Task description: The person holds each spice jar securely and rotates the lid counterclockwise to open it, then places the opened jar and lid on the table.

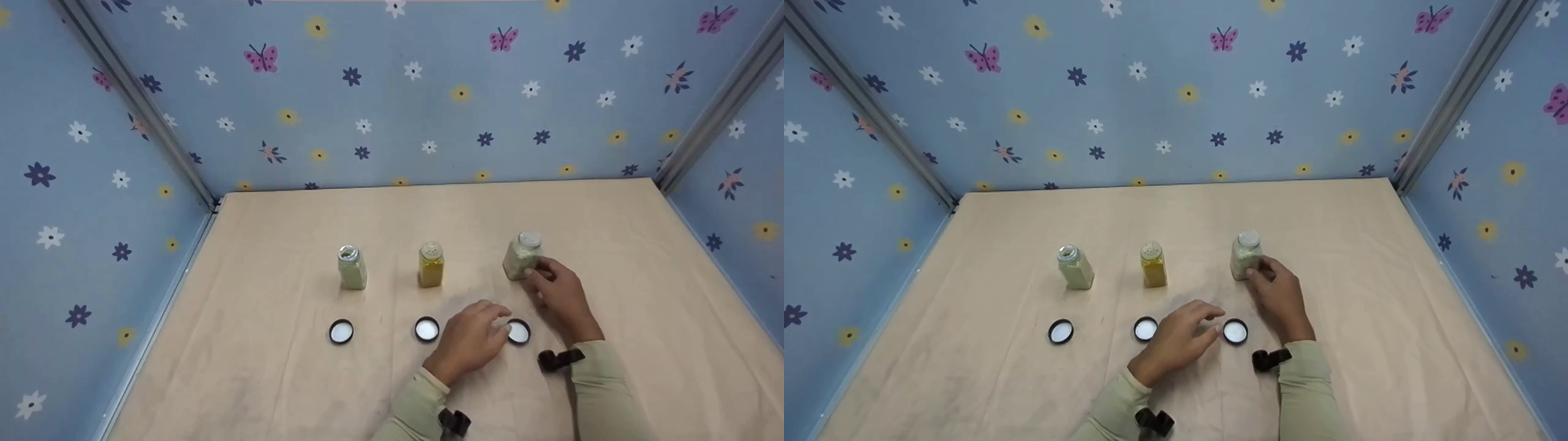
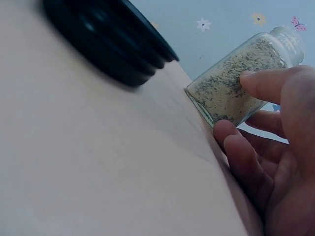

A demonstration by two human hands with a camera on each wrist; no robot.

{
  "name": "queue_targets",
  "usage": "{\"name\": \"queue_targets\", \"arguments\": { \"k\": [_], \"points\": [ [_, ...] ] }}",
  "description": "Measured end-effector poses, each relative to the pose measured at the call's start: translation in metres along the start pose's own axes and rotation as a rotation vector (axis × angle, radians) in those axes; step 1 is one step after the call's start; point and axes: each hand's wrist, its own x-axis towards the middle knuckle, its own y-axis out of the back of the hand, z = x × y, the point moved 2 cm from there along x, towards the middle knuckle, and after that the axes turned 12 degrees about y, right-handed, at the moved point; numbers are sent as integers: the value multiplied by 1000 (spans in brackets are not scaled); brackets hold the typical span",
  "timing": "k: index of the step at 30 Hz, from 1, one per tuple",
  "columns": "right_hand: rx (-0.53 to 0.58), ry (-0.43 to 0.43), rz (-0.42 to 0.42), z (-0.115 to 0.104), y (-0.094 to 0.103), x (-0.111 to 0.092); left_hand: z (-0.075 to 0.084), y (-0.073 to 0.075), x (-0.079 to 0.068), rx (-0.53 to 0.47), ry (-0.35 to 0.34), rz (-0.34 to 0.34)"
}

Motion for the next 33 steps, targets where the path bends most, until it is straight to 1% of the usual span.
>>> {"name": "queue_targets", "arguments": {
  "k": [8,12,16,18,23,26,29,33],
  "points": [
    [-18,-4,-1,-1,1,0,-13,14,3,-122,53,-7],
    [-9,-17,-8,-2,2,0,-19,22,6,-161,108,-5],
    [-3,-24,-17,-1,2,0,-25,29,7,-177,182,16],
    [-4,-20,-20,-1,2,0,-28,32,7,-184,208,27],
    [16,-13,-25,-2,1,-1,-38,38,6,-177,237,50],
    [19,-2,-20,-2,1,-2,-44,42,6,-161,251,74],
    [16,4,-12,-2,2,-2,-49,46,6,-169,275,96],
    [21,-18,-15,0,0,-4,-55,49,3,-185,310,108]
  ]
}}
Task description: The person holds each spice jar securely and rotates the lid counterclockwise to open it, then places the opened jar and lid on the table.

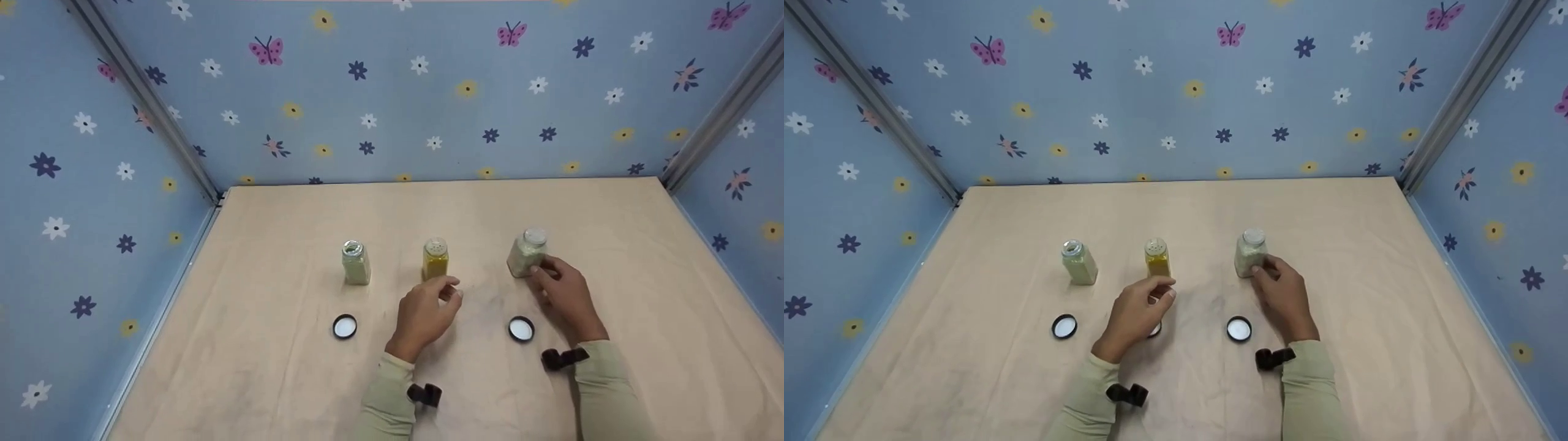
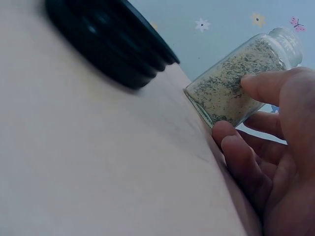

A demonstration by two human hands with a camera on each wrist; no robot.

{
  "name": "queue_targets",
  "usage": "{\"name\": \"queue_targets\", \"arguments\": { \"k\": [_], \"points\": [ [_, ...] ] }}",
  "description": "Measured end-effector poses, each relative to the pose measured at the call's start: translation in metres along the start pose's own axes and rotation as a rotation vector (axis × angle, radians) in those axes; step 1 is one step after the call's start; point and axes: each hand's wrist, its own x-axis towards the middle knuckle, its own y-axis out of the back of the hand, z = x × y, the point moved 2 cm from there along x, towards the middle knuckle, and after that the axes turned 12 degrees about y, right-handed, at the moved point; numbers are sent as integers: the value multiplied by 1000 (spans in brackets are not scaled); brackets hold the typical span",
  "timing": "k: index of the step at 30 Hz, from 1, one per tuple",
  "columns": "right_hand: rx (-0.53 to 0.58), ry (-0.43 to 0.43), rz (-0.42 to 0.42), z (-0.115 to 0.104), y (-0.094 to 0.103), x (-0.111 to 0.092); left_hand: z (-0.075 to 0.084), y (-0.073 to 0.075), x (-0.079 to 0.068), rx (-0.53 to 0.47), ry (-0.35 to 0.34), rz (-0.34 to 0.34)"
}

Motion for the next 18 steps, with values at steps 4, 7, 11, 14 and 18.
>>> {"name": "queue_targets", "arguments": {
  "k": [4,7,11,14,18],
  "points": [
    [-11,-10,-3,-1,0,1,-2,4,1,-12,17,0],
    [-20,2,2,0,-1,1,-4,5,1,-22,29,-3],
    [-29,17,7,0,0,3,-7,8,2,-25,46,-5],
    [-30,20,6,0,1,4,-11,12,2,-27,50,-9],
    [-17,18,5,0,1,4,-16,19,3,-22,43,-23]
  ]
}}
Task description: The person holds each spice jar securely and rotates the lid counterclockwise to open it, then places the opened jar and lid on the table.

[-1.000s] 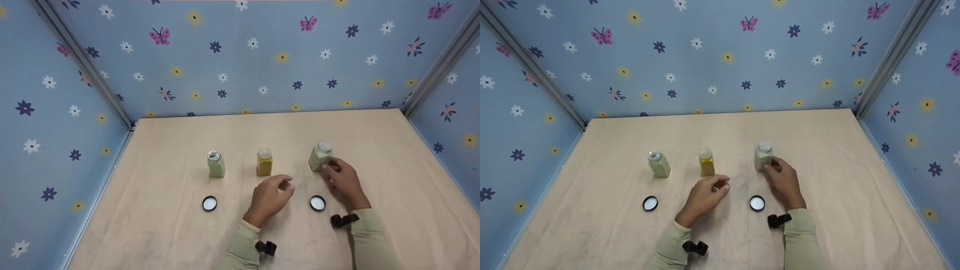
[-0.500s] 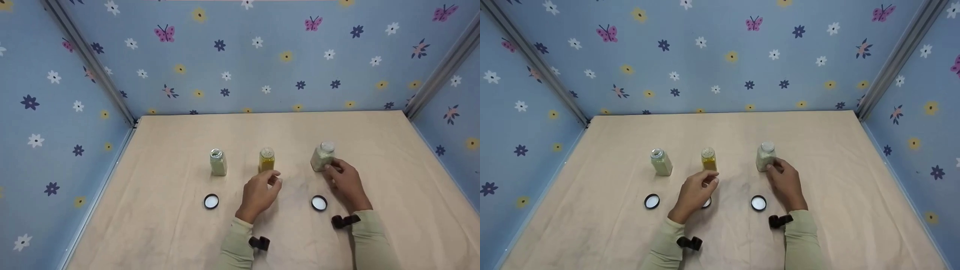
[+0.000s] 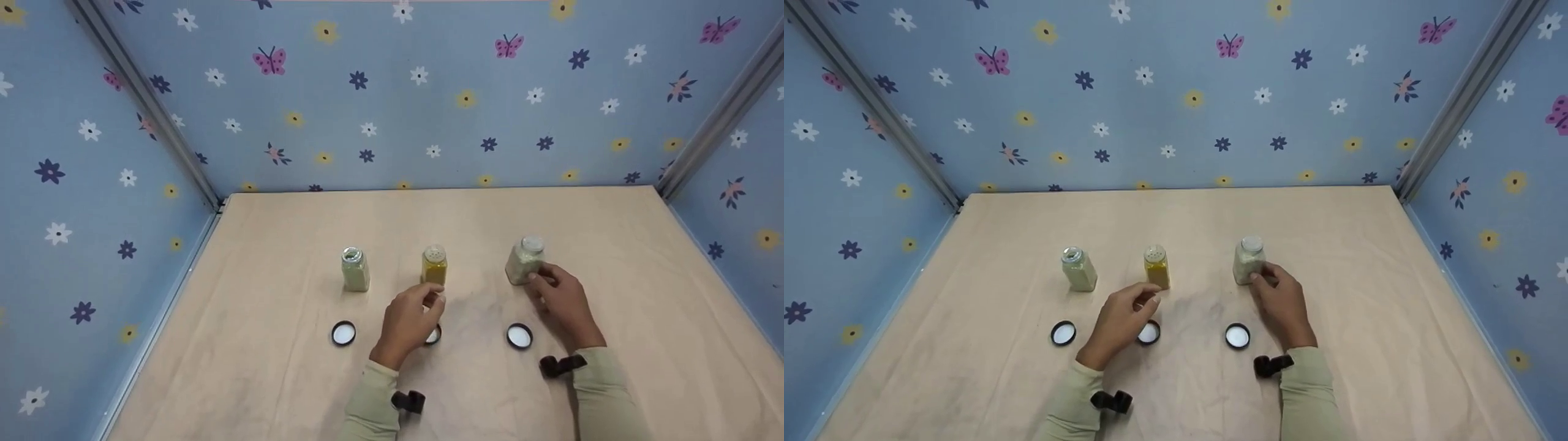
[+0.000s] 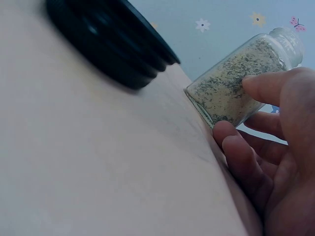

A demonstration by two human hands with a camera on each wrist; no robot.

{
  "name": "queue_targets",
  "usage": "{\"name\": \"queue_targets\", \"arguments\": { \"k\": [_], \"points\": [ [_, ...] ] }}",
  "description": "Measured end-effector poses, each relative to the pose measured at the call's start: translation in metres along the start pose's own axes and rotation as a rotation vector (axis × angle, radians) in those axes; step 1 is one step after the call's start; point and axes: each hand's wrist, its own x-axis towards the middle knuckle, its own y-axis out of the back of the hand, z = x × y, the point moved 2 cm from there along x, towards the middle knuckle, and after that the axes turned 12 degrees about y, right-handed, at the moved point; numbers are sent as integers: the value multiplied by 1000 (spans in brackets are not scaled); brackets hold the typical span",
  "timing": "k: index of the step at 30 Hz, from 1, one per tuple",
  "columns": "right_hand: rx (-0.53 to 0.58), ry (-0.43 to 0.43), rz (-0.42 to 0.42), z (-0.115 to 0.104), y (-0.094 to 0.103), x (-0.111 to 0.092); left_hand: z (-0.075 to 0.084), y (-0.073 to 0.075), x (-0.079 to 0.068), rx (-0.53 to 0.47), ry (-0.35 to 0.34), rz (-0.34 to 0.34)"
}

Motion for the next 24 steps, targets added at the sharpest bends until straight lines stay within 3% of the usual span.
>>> {"name": "queue_targets", "arguments": {
  "k": [15,24],
  "points": [
    [3,-67,25,2,1,-2,-29,34,-2,32,-21,26],
    [15,-81,34,-2,-1,-3,-49,63,-6,22,10,115]
  ]
}}
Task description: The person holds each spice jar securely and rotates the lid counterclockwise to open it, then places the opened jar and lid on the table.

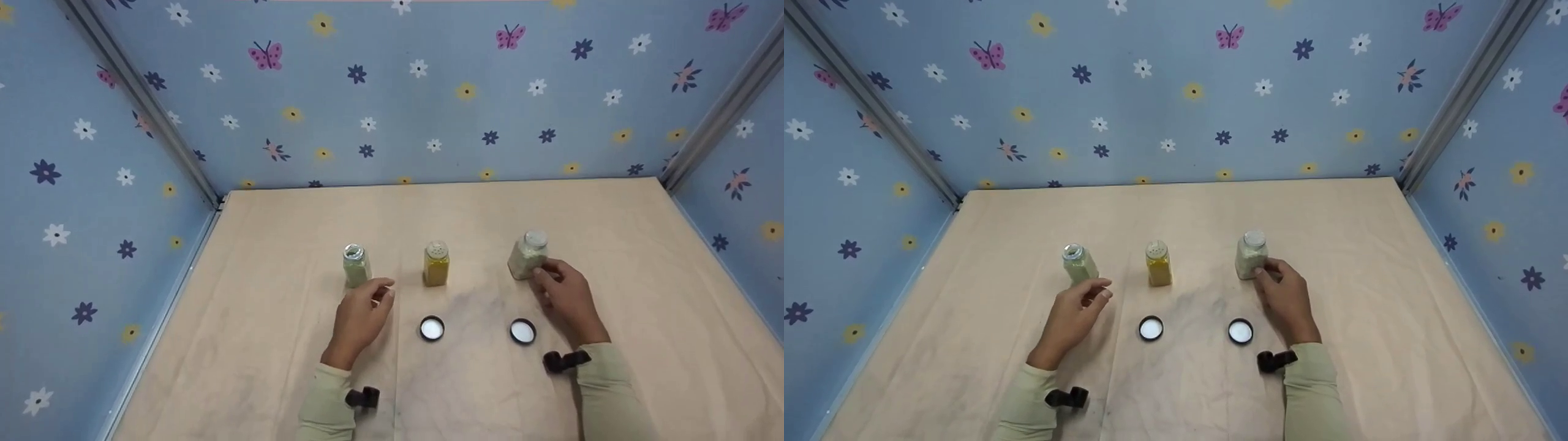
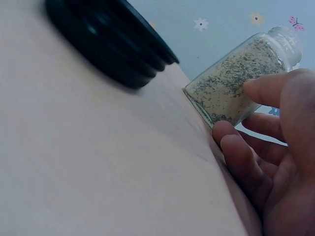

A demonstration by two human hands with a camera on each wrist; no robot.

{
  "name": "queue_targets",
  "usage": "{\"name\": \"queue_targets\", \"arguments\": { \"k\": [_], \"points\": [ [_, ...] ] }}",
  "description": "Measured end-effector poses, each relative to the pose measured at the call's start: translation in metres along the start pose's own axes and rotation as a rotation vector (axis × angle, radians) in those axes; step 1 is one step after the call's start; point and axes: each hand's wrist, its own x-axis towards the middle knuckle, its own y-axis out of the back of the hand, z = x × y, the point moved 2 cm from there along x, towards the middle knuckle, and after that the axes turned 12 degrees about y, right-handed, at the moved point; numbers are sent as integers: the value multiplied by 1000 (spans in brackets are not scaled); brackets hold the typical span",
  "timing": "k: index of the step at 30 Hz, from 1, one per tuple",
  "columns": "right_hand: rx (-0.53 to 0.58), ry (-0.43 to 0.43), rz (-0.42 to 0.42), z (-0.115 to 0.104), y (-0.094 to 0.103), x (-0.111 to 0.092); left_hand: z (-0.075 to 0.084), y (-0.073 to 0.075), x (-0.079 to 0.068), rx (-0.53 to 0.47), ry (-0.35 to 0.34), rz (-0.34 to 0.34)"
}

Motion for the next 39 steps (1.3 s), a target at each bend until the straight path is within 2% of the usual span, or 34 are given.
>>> {"name": "queue_targets", "arguments": {
  "k": [6,12,15,23,29,34,39],
  "points": [
    [7,9,1,-1,0,-1,-13,14,-1,-12,18,47],
    [31,8,-12,0,0,-1,-24,27,2,-50,8,131],
    [36,13,-15,1,-1,0,-29,33,3,-67,28,155],
    [58,-28,-8,1,1,0,-41,45,5,-90,109,154],
    [45,-11,-5,1,1,2,-47,50,6,-94,171,147],
    [50,-23,-12,2,0,2,-50,48,6,-84,202,128],
    [44,16,2,1,-1,1,-52,48,6,-78,203,118]
  ]
}}
